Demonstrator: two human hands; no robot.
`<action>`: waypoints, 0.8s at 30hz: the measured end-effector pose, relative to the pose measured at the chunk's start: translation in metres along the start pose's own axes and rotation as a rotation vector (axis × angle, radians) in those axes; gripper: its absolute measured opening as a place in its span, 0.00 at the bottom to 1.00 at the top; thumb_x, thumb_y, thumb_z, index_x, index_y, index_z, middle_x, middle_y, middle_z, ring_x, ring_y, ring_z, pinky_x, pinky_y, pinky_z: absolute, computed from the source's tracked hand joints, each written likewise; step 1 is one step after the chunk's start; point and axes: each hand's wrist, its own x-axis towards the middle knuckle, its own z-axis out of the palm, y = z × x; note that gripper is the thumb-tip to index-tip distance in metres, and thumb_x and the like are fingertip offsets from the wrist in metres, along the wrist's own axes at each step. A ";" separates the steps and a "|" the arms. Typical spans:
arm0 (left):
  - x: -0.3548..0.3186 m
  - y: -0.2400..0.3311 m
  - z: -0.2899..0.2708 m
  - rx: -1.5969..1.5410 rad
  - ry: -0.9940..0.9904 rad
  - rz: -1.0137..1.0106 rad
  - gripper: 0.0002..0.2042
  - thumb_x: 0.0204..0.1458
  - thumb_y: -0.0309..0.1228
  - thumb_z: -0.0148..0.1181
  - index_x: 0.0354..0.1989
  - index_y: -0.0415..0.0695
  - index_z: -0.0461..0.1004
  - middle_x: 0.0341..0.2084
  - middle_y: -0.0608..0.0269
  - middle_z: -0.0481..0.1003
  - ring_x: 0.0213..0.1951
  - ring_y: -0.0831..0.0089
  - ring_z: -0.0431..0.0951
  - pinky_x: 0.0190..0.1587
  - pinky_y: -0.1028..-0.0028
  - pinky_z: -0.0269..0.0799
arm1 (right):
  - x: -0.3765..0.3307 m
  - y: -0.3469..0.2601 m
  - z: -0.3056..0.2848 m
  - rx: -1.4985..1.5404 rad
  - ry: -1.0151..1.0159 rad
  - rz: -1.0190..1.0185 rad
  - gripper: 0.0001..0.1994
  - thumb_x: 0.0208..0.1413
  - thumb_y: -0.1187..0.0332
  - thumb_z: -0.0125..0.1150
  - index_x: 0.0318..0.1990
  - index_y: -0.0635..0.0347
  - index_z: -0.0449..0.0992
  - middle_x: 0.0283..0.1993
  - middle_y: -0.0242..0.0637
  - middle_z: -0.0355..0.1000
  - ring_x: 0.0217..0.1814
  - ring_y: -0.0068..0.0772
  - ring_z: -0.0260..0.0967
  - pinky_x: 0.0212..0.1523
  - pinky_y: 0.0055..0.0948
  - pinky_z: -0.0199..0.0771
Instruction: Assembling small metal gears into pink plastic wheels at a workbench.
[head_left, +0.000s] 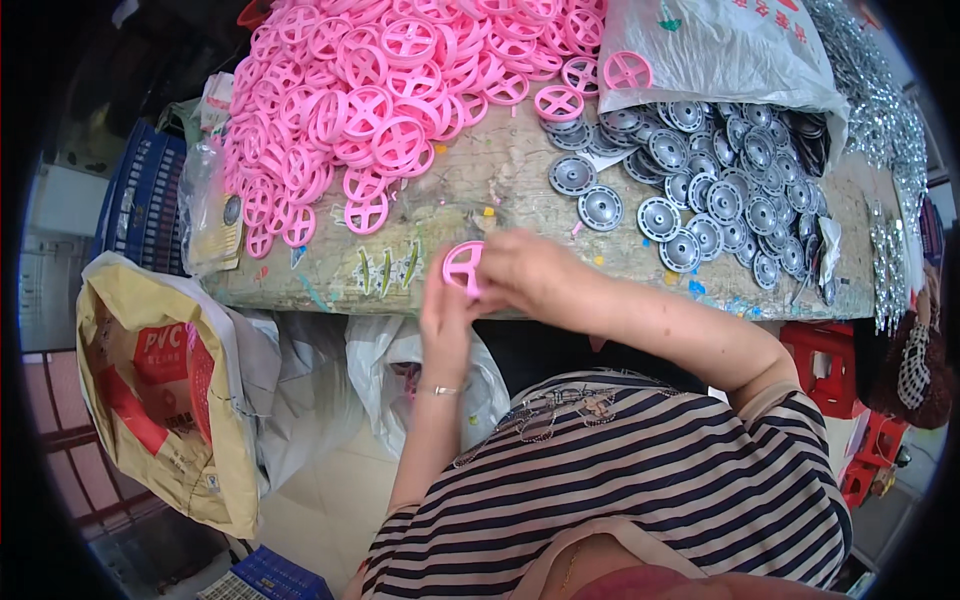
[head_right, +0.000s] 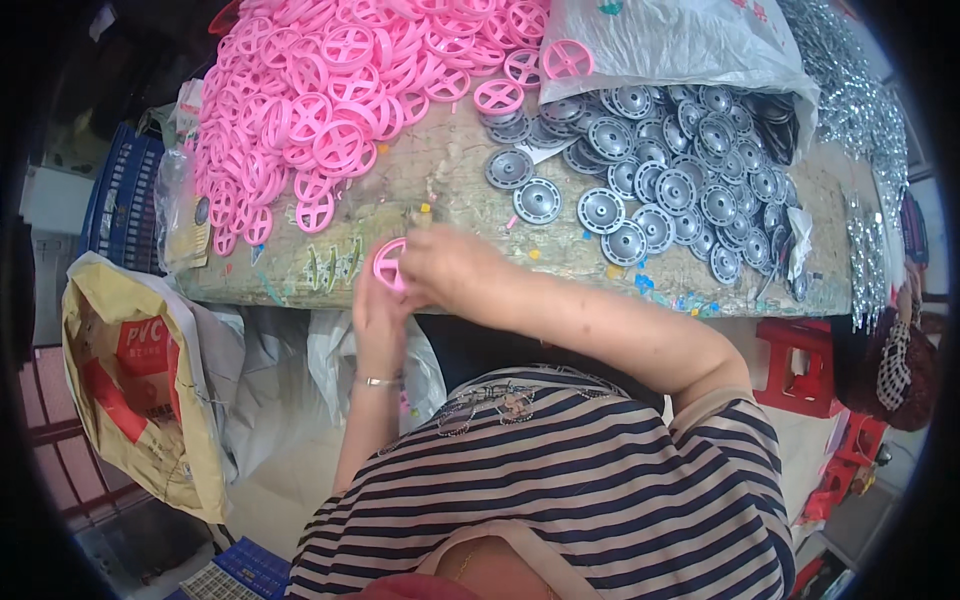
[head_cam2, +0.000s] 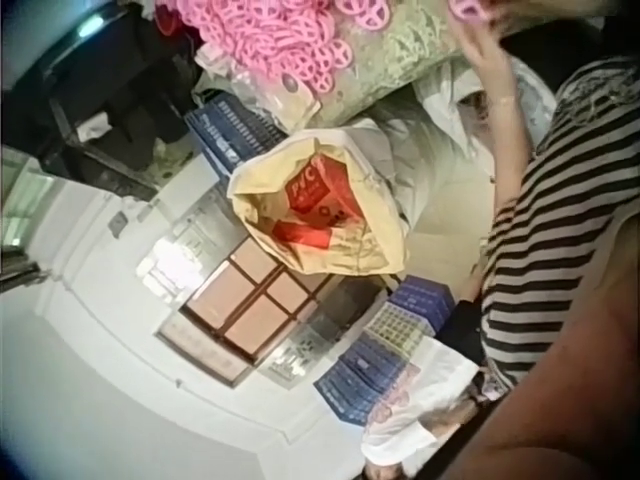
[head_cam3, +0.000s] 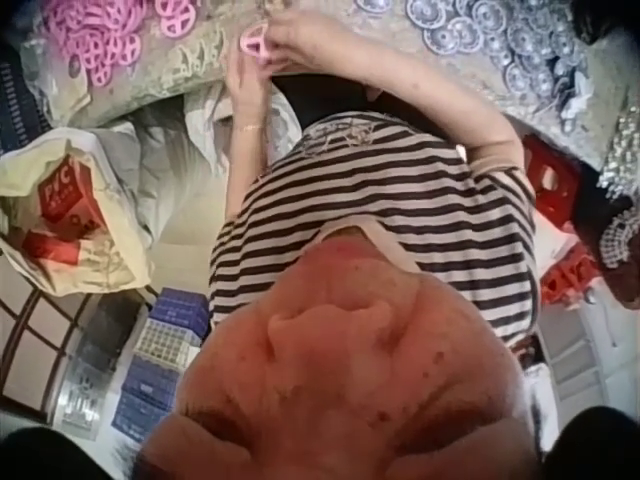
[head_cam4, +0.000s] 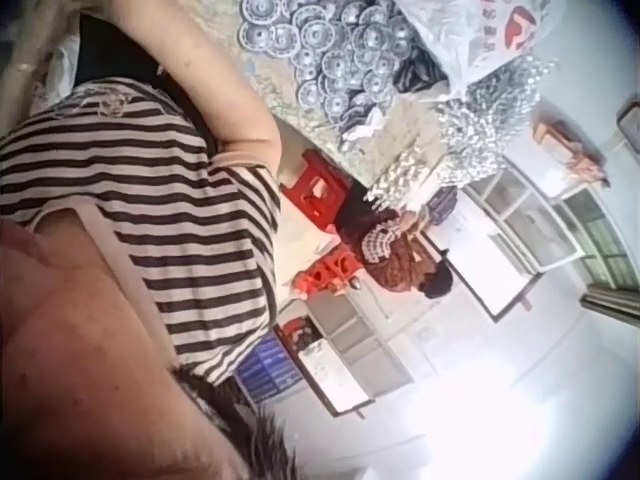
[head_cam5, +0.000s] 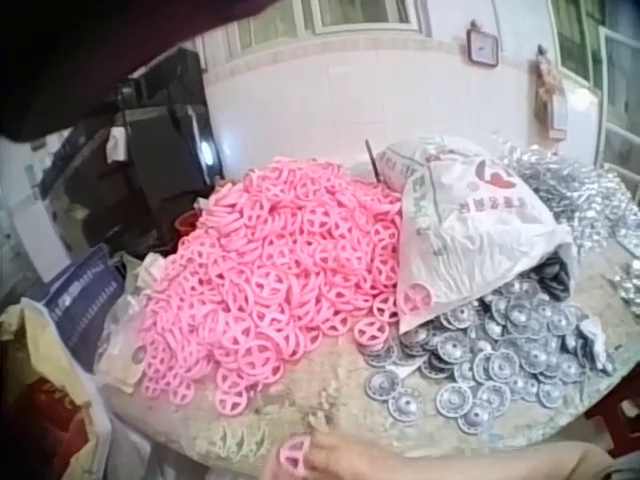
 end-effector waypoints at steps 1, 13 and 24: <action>0.011 -0.001 0.012 -0.002 -0.010 0.001 0.21 0.64 0.32 0.40 0.64 0.38 0.54 0.52 0.54 0.68 0.50 0.68 0.73 0.46 0.73 0.75 | -0.006 -0.001 -0.001 -0.032 0.011 -0.056 0.07 0.49 0.69 0.63 0.33 0.60 0.74 0.33 0.44 0.67 0.38 0.48 0.66 0.40 0.41 0.67; 0.037 -0.012 0.031 -0.250 -0.169 -0.203 0.20 0.65 0.31 0.40 0.64 0.41 0.52 0.56 0.53 0.63 0.53 0.62 0.71 0.51 0.62 0.75 | 0.022 0.114 -0.074 -0.758 0.137 0.455 0.23 0.48 0.58 0.63 0.46 0.65 0.67 0.47 0.49 0.65 0.52 0.51 0.66 0.50 0.42 0.70; 0.038 -0.011 0.032 -0.279 -0.145 -0.185 0.20 0.61 0.25 0.47 0.61 0.39 0.56 0.53 0.52 0.68 0.52 0.59 0.73 0.54 0.61 0.73 | 0.021 0.129 -0.106 -0.523 0.308 0.421 0.12 0.58 0.70 0.50 0.47 0.63 0.68 0.29 0.45 0.74 0.27 0.42 0.74 0.28 0.40 0.73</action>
